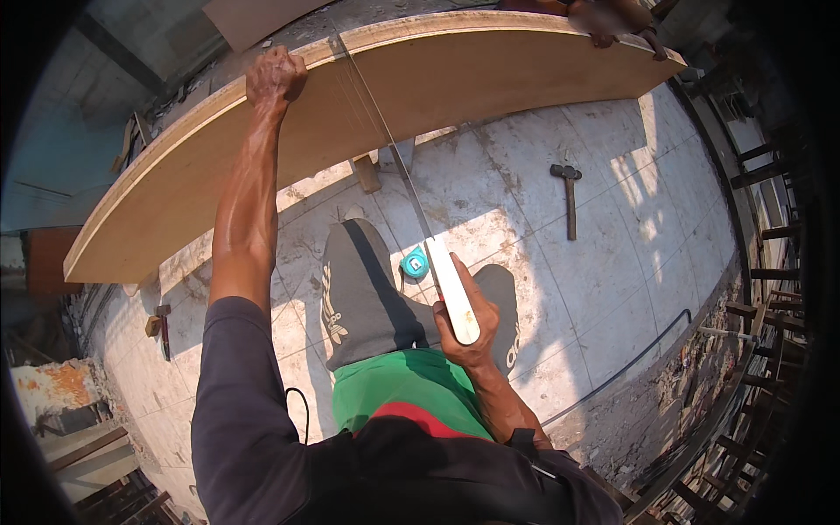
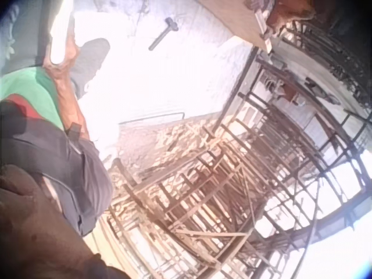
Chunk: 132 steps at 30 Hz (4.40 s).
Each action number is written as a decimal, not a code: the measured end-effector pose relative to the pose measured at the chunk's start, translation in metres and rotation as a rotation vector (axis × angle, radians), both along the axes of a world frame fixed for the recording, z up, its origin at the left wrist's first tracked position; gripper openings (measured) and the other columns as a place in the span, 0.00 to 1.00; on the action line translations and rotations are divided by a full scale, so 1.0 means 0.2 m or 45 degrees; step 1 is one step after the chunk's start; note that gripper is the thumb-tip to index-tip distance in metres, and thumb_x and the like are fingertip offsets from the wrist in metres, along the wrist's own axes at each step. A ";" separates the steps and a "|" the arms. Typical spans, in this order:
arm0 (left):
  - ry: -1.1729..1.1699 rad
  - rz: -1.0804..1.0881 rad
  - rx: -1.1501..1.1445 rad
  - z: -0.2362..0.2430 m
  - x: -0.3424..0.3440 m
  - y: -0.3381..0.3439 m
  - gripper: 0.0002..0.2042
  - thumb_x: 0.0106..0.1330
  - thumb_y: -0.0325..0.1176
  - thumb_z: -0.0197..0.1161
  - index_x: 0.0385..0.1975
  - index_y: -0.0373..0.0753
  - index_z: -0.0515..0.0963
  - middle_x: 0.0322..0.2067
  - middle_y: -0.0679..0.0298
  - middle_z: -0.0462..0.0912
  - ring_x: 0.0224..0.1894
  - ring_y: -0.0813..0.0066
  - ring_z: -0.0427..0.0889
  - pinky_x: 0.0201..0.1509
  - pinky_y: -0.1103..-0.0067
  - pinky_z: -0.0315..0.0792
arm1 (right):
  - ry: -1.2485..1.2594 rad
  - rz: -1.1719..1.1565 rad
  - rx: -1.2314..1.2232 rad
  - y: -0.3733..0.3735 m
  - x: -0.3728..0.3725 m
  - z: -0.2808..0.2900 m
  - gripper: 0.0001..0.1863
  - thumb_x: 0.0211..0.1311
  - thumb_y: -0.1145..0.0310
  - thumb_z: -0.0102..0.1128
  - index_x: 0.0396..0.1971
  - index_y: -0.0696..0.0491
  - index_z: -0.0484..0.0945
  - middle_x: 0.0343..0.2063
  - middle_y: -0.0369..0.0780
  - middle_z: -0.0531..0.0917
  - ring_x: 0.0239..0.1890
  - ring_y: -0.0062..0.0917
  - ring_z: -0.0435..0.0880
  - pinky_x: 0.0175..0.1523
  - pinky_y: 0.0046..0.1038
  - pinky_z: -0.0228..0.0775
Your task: The person saws a curved line into a wooden board using a hand saw while another person holds the board steady.
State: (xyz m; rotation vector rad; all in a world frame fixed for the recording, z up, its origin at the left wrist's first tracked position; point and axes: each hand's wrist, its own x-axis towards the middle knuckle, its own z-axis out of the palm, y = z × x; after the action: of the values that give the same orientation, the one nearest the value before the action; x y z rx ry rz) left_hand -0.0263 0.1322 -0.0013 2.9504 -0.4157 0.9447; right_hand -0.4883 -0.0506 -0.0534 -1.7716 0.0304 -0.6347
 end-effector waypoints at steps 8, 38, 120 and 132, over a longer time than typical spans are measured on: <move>0.101 0.004 -0.062 0.03 0.03 0.00 0.19 0.65 0.42 0.47 0.38 0.37 0.84 0.39 0.50 0.86 0.41 0.51 0.86 0.46 0.61 0.78 | -0.193 -0.020 0.087 0.08 1.00 0.08 0.35 0.48 0.82 0.58 0.63 0.59 0.72 0.58 0.51 0.80 0.55 0.36 0.84 0.59 0.30 0.75; -0.232 -0.142 -0.352 -0.11 0.00 -0.10 0.12 0.57 0.38 0.58 0.28 0.36 0.82 0.31 0.55 0.83 0.37 0.60 0.79 0.47 0.61 0.64 | 0.899 0.630 0.011 -0.33 1.60 1.37 0.11 0.60 0.66 0.61 0.35 0.60 0.79 0.18 0.37 0.79 0.15 0.15 0.79 0.27 0.21 0.81; -0.130 -0.069 -0.150 0.01 -0.08 -0.04 0.09 0.56 0.36 0.57 0.28 0.38 0.79 0.29 0.55 0.81 0.36 0.59 0.79 0.47 0.64 0.64 | 0.143 0.529 0.325 -0.13 1.06 0.75 0.36 0.62 0.67 0.65 0.68 0.57 0.61 0.40 0.46 0.79 0.26 0.18 0.81 0.27 0.23 0.76; 0.026 -0.064 -0.133 0.08 -0.05 -0.05 0.11 0.59 0.38 0.56 0.31 0.37 0.78 0.34 0.52 0.82 0.40 0.57 0.78 0.50 0.62 0.64 | 0.215 0.122 0.259 0.05 0.94 0.49 0.32 0.58 0.77 0.64 0.64 0.57 0.66 0.51 0.47 0.82 0.53 0.29 0.82 0.56 0.30 0.73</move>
State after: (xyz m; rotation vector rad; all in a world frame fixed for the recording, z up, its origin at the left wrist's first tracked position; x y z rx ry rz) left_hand -0.0368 0.1224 0.0156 2.8394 -0.4239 0.9017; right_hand -0.3003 -0.0398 0.0455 -1.6146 0.1212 -0.3968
